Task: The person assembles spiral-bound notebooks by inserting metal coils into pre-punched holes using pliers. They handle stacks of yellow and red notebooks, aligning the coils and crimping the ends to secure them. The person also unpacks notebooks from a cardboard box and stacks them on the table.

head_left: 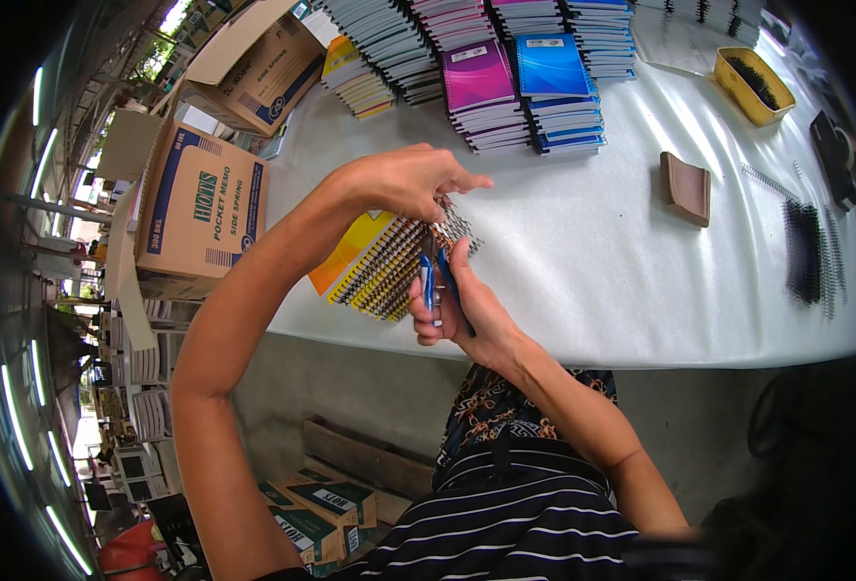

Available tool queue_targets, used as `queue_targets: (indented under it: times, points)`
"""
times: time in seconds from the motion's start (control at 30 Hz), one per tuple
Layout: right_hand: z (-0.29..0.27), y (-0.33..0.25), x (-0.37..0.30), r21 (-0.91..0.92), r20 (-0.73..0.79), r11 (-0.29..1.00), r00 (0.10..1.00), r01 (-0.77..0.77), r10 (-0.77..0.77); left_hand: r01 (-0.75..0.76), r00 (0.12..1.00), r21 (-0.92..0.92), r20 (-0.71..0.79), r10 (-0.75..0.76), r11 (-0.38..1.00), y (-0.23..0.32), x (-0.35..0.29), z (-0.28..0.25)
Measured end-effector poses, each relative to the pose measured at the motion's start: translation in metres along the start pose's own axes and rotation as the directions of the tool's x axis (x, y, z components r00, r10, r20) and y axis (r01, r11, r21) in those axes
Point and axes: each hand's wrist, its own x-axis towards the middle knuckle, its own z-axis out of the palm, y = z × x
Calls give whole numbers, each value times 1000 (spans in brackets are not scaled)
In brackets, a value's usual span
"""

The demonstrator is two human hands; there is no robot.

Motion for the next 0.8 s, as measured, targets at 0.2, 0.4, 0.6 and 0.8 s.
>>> queue_targets:
  times: [0.2, 0.4, 0.6, 0.8]
  points:
    - [-12, -4, 2, 67, 95, 995, 993, -69, 62, 36, 999, 69, -7, -35, 997, 2, 8, 7]
    - [2, 2, -2, -54, -179, 998, 983, 35, -44, 16, 999, -117, 47, -11, 993, -13, 10, 4]
    - [-19, -4, -1, 64, 18, 997, 999, -51, 50, 36, 992, 62, 116, -43, 997, 1, 15, 1]
    - [-10, 8, -11, -51, -82, 998, 996, -31, 27, 2, 994, 92, 110, -12, 996, -3, 18, 9]
